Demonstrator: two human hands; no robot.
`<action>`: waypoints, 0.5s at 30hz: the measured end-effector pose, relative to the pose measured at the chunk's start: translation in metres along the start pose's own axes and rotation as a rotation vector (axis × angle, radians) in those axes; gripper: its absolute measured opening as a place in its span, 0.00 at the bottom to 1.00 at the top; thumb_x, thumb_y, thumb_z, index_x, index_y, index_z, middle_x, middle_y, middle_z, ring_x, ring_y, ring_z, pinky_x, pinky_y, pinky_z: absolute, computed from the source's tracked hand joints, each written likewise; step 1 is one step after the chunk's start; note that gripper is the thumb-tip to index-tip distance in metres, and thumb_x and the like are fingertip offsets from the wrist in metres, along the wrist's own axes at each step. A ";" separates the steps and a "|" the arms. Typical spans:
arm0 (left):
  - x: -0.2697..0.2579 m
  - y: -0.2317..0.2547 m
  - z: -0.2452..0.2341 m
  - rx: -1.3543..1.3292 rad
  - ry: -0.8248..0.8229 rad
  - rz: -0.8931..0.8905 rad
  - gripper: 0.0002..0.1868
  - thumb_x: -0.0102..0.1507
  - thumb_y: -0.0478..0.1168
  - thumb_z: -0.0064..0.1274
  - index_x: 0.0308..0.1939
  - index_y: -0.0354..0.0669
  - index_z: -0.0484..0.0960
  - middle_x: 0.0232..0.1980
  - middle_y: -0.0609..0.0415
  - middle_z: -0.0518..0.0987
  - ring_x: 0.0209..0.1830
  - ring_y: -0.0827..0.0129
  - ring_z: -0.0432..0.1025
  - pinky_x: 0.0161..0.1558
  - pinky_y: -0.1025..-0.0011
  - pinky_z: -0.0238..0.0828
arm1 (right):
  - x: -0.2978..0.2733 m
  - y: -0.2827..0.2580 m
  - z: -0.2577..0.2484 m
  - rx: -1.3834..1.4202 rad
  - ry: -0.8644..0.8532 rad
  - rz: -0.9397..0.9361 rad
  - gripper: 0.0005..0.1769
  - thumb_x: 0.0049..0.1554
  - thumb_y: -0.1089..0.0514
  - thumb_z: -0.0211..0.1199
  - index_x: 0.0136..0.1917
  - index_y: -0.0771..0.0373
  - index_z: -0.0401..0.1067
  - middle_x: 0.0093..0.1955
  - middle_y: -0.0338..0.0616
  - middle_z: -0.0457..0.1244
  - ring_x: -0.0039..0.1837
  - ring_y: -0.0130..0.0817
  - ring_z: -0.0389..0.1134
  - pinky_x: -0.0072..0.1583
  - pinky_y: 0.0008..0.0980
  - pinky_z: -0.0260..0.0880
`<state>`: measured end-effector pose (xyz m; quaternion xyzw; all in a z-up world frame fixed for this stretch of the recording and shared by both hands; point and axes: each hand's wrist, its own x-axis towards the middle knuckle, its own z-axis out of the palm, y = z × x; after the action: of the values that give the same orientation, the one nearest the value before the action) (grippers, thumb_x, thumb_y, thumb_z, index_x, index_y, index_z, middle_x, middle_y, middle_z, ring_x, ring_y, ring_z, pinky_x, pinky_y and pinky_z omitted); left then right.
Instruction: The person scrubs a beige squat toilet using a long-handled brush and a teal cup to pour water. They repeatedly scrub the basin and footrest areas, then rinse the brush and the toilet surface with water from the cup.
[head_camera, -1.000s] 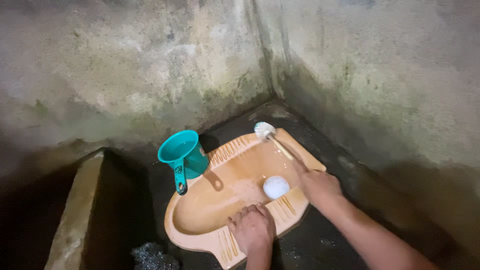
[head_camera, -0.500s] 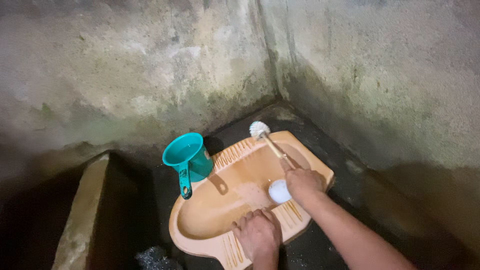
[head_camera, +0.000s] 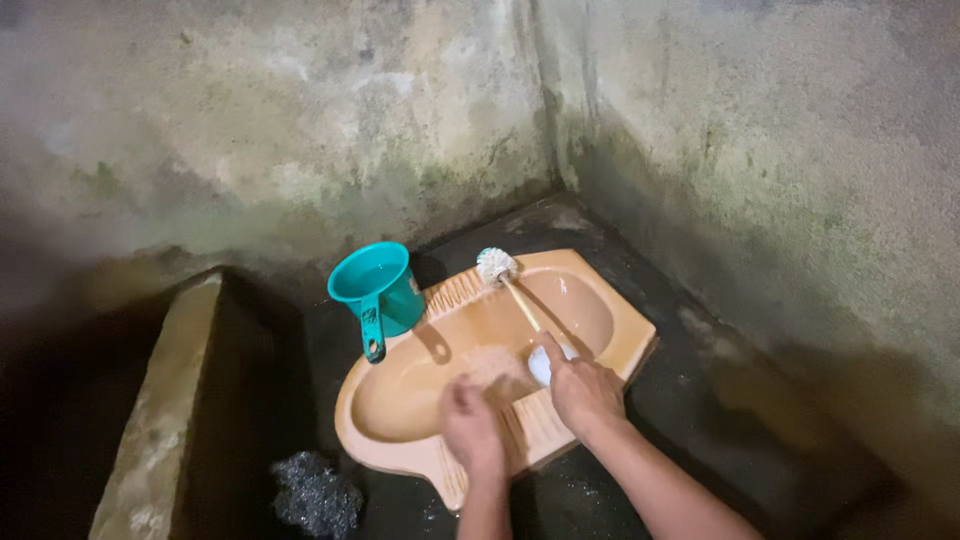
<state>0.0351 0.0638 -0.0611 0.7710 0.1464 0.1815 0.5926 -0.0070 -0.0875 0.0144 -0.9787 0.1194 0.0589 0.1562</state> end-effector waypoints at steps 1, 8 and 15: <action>0.008 -0.009 -0.005 -0.022 0.078 -0.094 0.17 0.65 0.48 0.47 0.51 0.44 0.82 0.50 0.49 0.83 0.51 0.63 0.76 0.58 0.60 0.69 | 0.001 -0.001 0.000 0.006 -0.003 0.008 0.39 0.64 0.66 0.40 0.86 0.50 0.40 0.51 0.54 0.71 0.53 0.46 0.74 0.57 0.47 0.75; 0.109 -0.026 -0.043 -0.418 0.245 -0.196 0.24 0.70 0.51 0.44 0.45 0.31 0.83 0.40 0.44 0.82 0.38 0.59 0.75 0.42 0.60 0.72 | 0.008 0.002 0.012 -0.012 0.198 -0.041 0.34 0.62 0.62 0.43 0.81 0.52 0.50 0.48 0.59 0.71 0.49 0.53 0.74 0.53 0.51 0.74; 0.165 0.028 -0.084 -0.660 -0.249 -0.571 0.31 0.67 0.68 0.35 0.49 0.46 0.77 0.36 0.51 0.84 0.31 0.60 0.75 0.33 0.66 0.73 | 0.001 -0.010 0.013 -0.004 0.254 0.014 0.36 0.61 0.56 0.48 0.81 0.47 0.50 0.45 0.58 0.71 0.46 0.53 0.75 0.52 0.50 0.74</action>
<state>0.1441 0.2017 0.0032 0.4853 0.2151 -0.0464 0.8462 -0.0041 -0.0744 0.0050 -0.9778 0.1447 -0.0641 0.1375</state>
